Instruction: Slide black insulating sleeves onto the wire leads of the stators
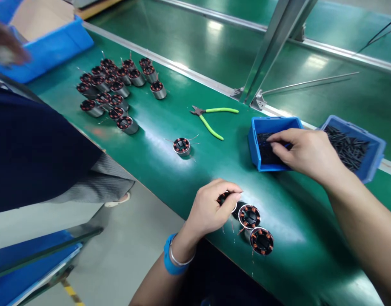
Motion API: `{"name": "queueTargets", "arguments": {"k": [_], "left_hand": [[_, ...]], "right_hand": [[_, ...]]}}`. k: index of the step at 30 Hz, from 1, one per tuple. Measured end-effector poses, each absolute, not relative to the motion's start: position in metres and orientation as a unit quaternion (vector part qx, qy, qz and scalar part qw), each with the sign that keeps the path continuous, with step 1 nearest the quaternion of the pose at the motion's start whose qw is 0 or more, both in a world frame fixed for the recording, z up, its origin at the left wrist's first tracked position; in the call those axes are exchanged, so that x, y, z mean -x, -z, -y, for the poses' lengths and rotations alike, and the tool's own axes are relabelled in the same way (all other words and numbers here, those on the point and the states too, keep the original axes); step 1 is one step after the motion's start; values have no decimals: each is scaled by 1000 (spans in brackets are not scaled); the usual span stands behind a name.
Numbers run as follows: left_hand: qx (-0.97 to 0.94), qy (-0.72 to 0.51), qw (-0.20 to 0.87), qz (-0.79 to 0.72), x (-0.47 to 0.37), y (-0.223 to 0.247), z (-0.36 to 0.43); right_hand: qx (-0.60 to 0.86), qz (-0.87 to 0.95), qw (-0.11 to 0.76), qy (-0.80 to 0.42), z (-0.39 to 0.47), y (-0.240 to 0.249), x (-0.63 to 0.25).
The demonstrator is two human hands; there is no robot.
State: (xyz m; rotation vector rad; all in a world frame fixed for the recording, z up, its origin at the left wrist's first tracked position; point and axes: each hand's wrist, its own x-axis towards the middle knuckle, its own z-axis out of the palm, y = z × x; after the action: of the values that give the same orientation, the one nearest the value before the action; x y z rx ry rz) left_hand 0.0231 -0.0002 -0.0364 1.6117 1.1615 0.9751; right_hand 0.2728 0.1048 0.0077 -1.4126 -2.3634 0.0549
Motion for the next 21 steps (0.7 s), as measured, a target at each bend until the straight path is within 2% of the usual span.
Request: {"name": "queueTargets", "arguments": {"k": [4,7,9,14,21], "left_hand": [[-657,-389,444,-468,-23,35,0],[-664,-389,441,-463,-24,34,0],[-668,-390,435,-460,-23,34,-1],[-672,-392,430,-459,-23,34,-2],[-676,-395,429,-451,-24,34,-2]], "right_hand": [[560,775,280,-85,-74,-18,-256],[499,753,352,-244,-43,-15,-235],[454,748,376,-305,-27,-6,-225],[436,731,429,-302,-12,14,-216],[407,741,450,-288,-12,10,-214]]}}
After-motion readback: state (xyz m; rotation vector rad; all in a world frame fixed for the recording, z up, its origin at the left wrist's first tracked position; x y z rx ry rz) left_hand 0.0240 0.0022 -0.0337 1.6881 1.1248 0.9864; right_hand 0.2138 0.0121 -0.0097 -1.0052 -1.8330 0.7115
